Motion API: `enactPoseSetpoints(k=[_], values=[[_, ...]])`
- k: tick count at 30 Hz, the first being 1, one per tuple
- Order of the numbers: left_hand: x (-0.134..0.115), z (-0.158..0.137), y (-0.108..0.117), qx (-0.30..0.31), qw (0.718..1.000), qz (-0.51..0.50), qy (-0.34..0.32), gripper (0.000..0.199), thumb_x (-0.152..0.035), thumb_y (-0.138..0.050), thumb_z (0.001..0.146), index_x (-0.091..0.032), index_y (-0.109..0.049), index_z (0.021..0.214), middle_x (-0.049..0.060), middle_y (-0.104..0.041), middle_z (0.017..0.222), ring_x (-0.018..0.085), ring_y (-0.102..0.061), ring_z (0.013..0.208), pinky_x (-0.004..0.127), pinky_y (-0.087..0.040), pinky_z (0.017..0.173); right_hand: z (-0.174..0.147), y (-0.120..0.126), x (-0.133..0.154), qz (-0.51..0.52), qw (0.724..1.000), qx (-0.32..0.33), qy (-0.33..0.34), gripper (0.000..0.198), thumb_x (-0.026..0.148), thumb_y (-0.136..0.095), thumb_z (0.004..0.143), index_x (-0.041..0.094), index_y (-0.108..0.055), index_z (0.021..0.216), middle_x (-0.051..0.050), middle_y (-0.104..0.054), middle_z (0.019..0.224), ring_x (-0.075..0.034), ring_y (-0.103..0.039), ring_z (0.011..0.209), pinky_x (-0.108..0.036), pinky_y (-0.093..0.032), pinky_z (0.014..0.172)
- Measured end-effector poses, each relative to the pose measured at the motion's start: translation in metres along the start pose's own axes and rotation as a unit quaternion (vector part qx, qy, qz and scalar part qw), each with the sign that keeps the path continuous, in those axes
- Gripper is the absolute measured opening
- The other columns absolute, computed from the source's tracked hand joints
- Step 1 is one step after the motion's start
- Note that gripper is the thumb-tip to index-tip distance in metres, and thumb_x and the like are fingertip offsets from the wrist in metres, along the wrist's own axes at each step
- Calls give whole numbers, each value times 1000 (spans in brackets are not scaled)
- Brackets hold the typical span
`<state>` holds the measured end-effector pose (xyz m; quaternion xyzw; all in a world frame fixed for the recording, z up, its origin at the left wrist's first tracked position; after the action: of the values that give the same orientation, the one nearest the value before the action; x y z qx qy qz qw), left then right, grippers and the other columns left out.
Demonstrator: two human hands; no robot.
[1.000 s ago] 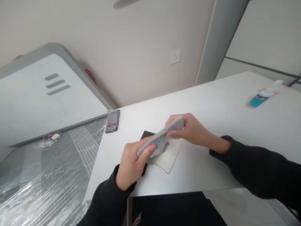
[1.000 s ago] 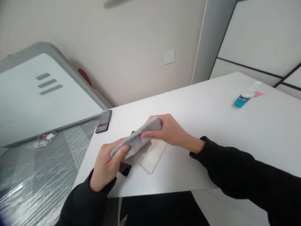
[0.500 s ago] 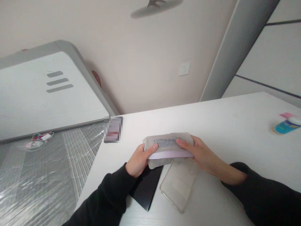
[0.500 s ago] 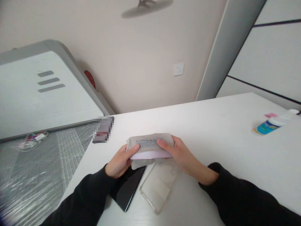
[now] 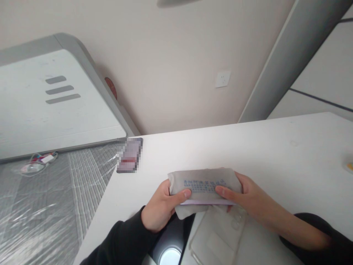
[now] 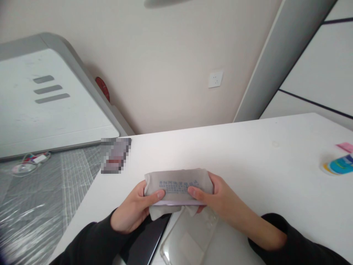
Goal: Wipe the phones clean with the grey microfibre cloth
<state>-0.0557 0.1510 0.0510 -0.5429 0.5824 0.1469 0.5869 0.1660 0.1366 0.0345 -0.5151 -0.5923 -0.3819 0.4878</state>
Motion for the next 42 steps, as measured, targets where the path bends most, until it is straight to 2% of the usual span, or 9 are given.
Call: enactPoseSetpoints(k=[5,9,14,17,20,23,26,34,42], values=[[-1,1,-1,-30,999,-19,25,47,-49,-87,78,-14,-79,108,10,-83,99,24,-79,90,38,-59,97,-1,3,0,-34,998,20,39,50,58,-80,79,18,-73,109,-5,-76,85,-18,-69,64,-26,-57,46],[0,2,-3,-48,999,-1,14,47,-50,-86,79,-14,-79,108,11,-82,102,27,-77,100,40,-58,100,1,5,-2,-57,997,13,47,50,66,-69,85,19,-77,100,-5,-76,76,-19,-68,57,-29,-58,46],[0,-1,-4,-9,1000,12,1,47,-46,-85,82,-16,-77,117,12,-80,116,29,-73,113,42,-55,105,1,10,7,-104,993,-28,53,57,74,-67,82,19,-80,89,-11,-80,90,-32,-76,86,-43,-64,75],[0,-2,-3,-2,1000,27,-3,46,-44,-85,82,-16,-77,118,12,-78,121,29,-73,115,41,-53,106,1,10,11,-88,995,-13,36,58,74,-67,83,19,-78,95,-11,-80,93,-32,-75,92,-42,-63,81],[1,-1,-2,-7,1000,14,8,47,-41,-89,78,-15,-78,116,13,-79,117,29,-74,110,40,-55,103,-1,9,11,-88,996,-19,25,62,77,-64,83,18,-73,101,-11,-78,95,-29,-76,87,-36,-63,69],[1,0,-1,-25,999,-13,34,52,-46,-92,72,-13,-78,111,14,-80,112,30,-76,106,39,-58,99,-3,7,11,-104,994,14,-9,65,80,-58,85,18,-64,103,-8,-76,86,-19,-70,54,-30,-55,48],[0,2,0,-43,998,-15,49,56,-56,-89,73,-12,-79,106,15,-81,107,30,-76,103,39,-58,97,-5,6,14,-83,995,45,-25,64,81,-56,86,19,-57,100,-3,-72,72,-13,-60,38,-26,-49,41],[-5,3,3,-38,999,10,5,47,-46,-90,75,-13,-80,107,12,-82,102,25,-78,91,38,-58,96,-1,6,16,-30,996,74,-26,65,81,-66,79,20,-54,101,2,-65,57,-17,-65,43,-28,-54,45],[-10,1,3,-20,1000,2,-9,41,-35,-94,72,-15,-79,105,11,-82,105,24,-77,98,31,-60,89,0,11,14,-14,998,61,-13,60,70,-77,77,19,-59,104,-3,-72,80,-15,-67,47,-28,-57,46]])
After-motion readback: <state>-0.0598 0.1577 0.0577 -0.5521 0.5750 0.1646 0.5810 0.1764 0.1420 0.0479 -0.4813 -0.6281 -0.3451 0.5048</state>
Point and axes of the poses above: each hand's wrist, its own z-axis towards the middle knuckle, its own y-axis out of the back of the hand, x = y × z, the point moved 1 cm from there along z, towards the middle knuckle
